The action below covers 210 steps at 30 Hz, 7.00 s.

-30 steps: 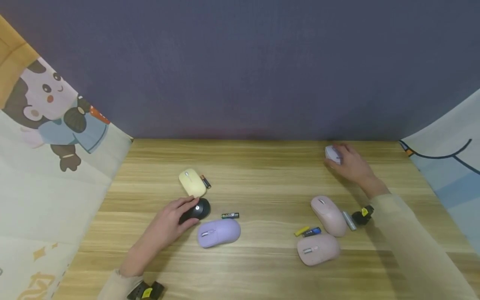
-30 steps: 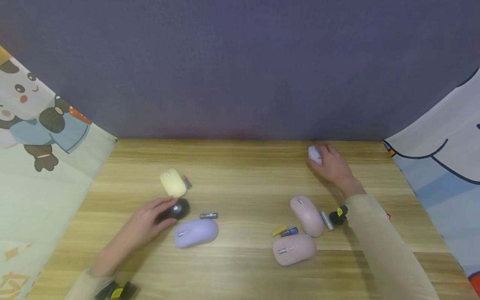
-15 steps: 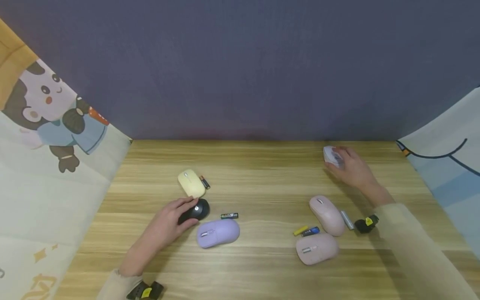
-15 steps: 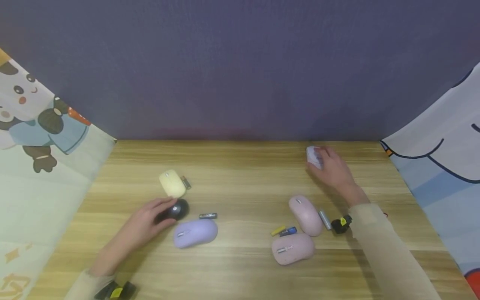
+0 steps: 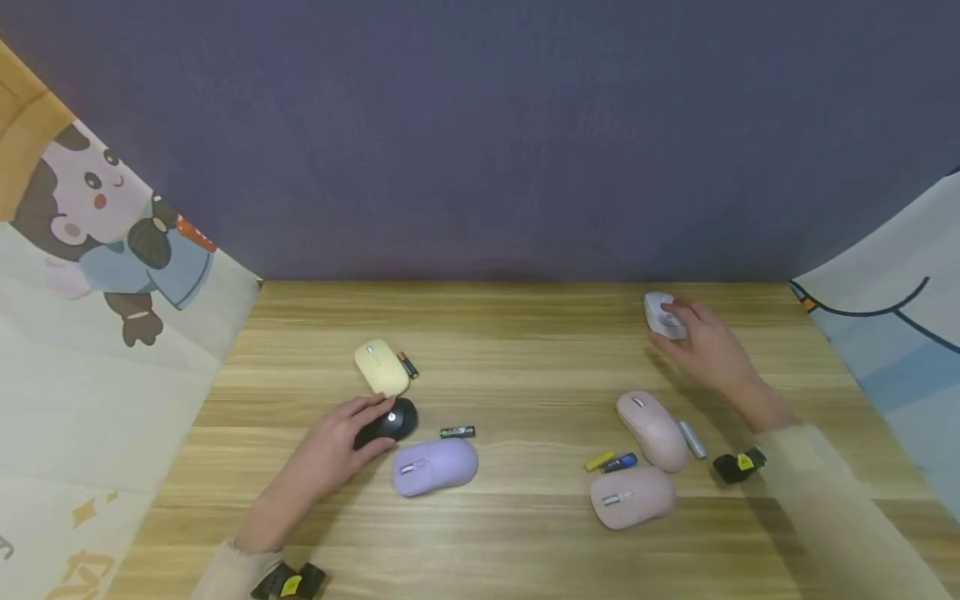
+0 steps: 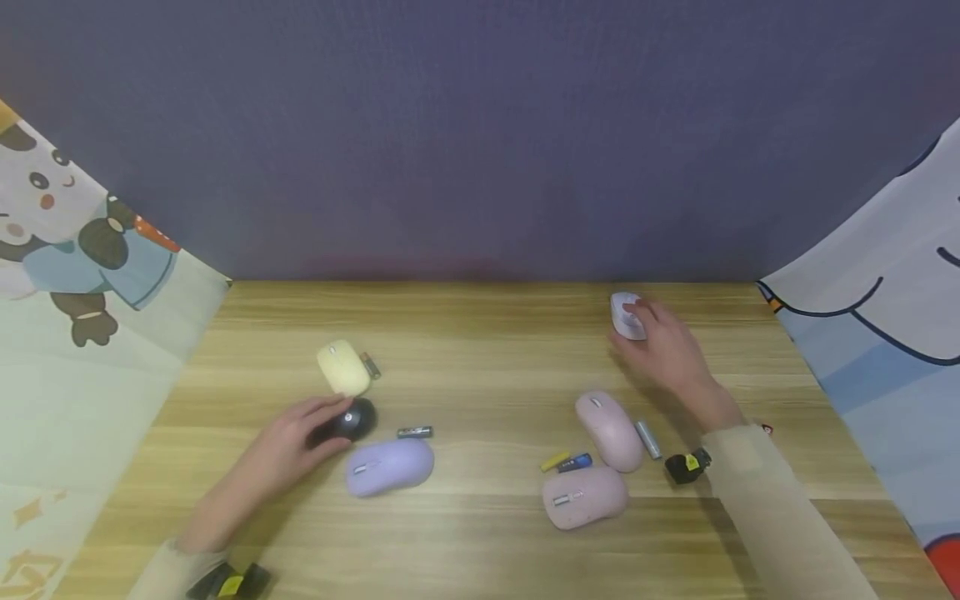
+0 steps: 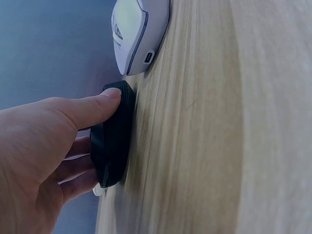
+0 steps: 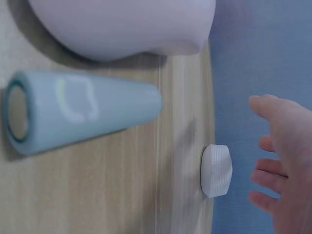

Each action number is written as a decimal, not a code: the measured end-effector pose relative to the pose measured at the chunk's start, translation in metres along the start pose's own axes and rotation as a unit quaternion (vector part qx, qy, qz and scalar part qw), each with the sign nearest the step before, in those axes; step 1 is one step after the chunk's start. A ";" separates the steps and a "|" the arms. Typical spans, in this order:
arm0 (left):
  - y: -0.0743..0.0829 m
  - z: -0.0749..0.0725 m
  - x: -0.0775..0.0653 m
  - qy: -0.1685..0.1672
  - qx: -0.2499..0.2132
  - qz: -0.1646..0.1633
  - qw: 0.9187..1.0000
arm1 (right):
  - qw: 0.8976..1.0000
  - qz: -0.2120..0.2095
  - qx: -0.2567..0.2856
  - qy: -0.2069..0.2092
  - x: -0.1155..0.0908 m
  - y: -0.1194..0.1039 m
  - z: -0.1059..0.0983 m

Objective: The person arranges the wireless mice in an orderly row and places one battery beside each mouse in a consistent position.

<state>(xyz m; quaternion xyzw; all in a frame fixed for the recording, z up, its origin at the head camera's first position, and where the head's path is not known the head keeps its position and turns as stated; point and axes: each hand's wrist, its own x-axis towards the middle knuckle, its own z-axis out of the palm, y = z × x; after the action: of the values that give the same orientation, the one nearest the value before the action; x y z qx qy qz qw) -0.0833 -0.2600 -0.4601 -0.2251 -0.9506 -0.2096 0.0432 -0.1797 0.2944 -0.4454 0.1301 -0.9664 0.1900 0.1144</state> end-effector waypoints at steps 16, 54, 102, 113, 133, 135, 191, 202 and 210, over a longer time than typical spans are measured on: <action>-0.002 0.001 0.000 0.002 -0.001 0.003 1.000 | 1.000 0.004 0.018 -0.004 -0.018 -0.013 -0.005; 0.005 0.006 0.009 0.020 -0.006 0.001 1.000 | 0.997 -0.042 0.044 -0.045 -0.049 -0.026 0.003; 0.005 0.006 0.008 0.008 -0.006 -0.016 1.000 | 0.990 -0.124 0.037 -0.051 -0.072 -0.048 0.013; 0.006 0.006 0.009 0.007 -0.005 -0.014 1.000 | 0.992 -0.103 0.035 -0.066 -0.072 -0.048 0.014; 0.007 0.005 0.009 0.014 -0.009 -0.017 1.000 | 0.993 -0.096 0.031 -0.056 -0.071 -0.052 0.017; 0.007 0.005 0.010 0.013 -0.008 -0.017 1.000 | 0.994 -0.095 0.029 -0.052 -0.071 -0.053 0.018; 0.007 0.005 0.009 0.024 0.002 -0.006 1.000 | 0.994 -0.094 0.056 -0.012 0.004 -0.050 0.023; 0.007 0.006 0.008 0.032 0.004 0.000 0.999 | 0.996 -0.067 0.057 -0.033 0.021 -0.053 0.023; 0.005 0.007 0.008 0.028 0.006 -0.005 1.000 | 0.996 -0.047 0.062 -0.050 0.031 -0.052 0.022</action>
<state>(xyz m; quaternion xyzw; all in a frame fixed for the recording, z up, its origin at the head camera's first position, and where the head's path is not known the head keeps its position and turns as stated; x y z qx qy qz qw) -0.0884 -0.2494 -0.4632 -0.2137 -0.9514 -0.2104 0.0698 -0.1971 0.2324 -0.4390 0.1915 -0.9501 0.2372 0.0668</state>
